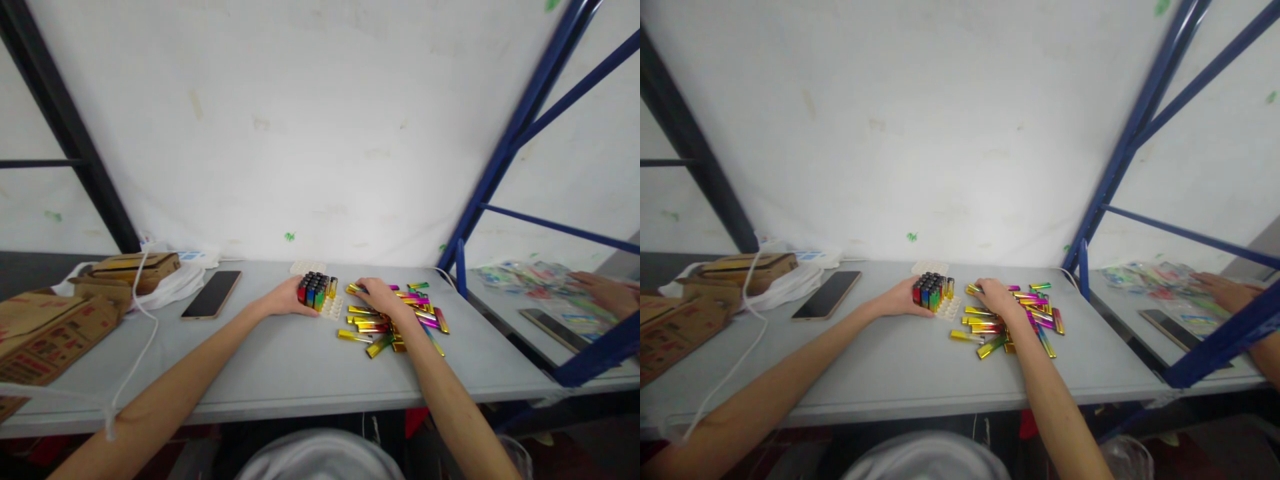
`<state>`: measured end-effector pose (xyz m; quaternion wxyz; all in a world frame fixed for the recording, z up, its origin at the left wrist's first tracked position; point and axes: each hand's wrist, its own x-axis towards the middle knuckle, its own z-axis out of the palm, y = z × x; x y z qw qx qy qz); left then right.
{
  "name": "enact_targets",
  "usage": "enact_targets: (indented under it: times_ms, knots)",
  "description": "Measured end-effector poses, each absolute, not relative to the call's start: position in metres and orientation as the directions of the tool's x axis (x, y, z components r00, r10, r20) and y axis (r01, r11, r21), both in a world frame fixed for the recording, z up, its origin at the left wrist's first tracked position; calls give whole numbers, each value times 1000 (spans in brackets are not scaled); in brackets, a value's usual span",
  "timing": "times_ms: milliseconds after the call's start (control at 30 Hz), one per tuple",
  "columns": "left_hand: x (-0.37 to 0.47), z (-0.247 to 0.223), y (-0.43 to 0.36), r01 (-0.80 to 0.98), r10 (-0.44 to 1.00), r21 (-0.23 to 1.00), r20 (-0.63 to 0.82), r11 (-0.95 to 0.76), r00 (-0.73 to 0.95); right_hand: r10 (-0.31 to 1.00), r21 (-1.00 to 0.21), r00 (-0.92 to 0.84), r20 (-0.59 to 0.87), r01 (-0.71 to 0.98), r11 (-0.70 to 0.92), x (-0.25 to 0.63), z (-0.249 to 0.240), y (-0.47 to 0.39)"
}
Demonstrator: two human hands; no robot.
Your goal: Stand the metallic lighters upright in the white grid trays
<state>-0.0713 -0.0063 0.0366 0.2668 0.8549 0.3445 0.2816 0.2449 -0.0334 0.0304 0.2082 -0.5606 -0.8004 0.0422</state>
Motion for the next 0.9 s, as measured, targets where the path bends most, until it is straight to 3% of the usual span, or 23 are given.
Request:
enact_targets:
  times_ms: [200,367,533,767,900]
  knots:
    - [-71,37,-6,442,746,658,287,-609,601,888,-395,-204,411,838,376,240,39,-35]
    - [-72,34,-4,427,742,673,279,-604,610,847,-601,-29,531,692,400,235,45,-34]
    - [-72,34,-5,425,734,659,295,-620,612,894,-832,132,429,444,333,230,45,-30]
    - [-72,33,-4,427,738,659,301,-619,604,948,-946,4,319,59,318,209,45,-33]
    - [-71,34,-4,391,709,658,321,-644,629,964,-964,-47,261,37,263,194,45,-41]
